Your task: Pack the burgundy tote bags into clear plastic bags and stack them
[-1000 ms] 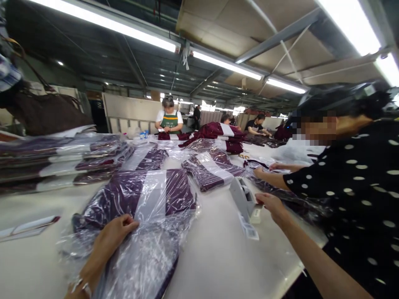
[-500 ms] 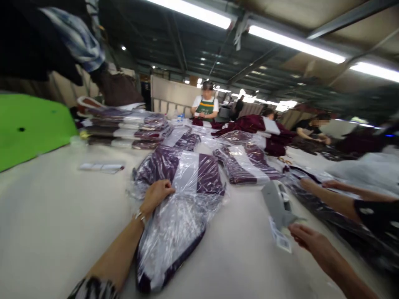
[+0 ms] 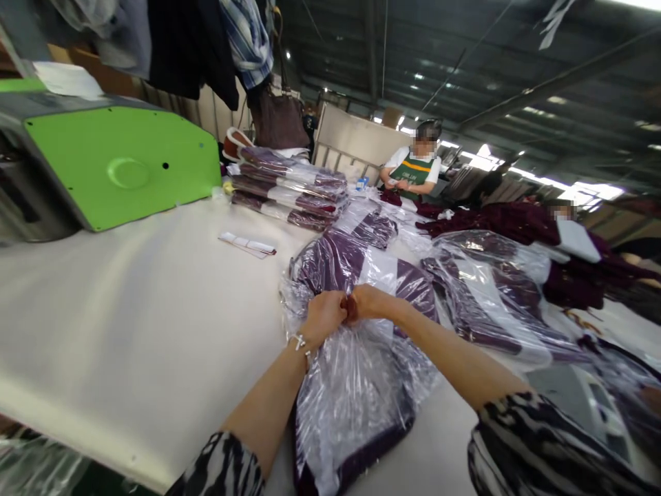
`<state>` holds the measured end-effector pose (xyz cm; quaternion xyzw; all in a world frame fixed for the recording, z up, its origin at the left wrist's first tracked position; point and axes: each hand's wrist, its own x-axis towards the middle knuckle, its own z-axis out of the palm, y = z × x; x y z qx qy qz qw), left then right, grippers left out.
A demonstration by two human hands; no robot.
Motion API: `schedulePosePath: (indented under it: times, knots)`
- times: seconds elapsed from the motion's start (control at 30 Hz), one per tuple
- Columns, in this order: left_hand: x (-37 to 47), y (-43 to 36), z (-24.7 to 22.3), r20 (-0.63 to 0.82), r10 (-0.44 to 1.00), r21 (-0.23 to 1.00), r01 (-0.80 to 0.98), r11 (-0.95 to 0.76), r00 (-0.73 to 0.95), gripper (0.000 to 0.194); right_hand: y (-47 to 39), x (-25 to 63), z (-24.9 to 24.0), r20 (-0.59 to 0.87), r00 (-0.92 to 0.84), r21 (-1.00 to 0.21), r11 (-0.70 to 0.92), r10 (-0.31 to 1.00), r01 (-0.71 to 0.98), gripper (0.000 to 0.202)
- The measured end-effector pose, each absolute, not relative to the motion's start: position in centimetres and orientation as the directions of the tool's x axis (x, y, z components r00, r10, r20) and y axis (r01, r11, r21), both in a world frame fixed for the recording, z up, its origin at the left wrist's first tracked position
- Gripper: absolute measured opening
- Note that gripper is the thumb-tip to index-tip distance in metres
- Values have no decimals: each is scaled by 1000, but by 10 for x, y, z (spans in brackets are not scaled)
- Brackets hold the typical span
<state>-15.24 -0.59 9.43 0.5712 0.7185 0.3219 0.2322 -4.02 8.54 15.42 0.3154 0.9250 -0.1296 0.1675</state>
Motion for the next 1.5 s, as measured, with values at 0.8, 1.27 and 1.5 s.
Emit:
schedulePosePath:
  times: [0.8,1.27,1.5]
  knots:
    - [-184,-4,103,183,774,962,273,-13,-607,19,75,-54,61,303,-698,-82,747,649,659,60]
    - [-192,-130,72,-323,704,865,-499,-51,-633,41,46,49,155,330,-599,-524,669,730,527,46]
    - [-216,-146,80,-108,945,985,94,143,-310,31,5,234,88,427,-792,264,778,436,570,88]
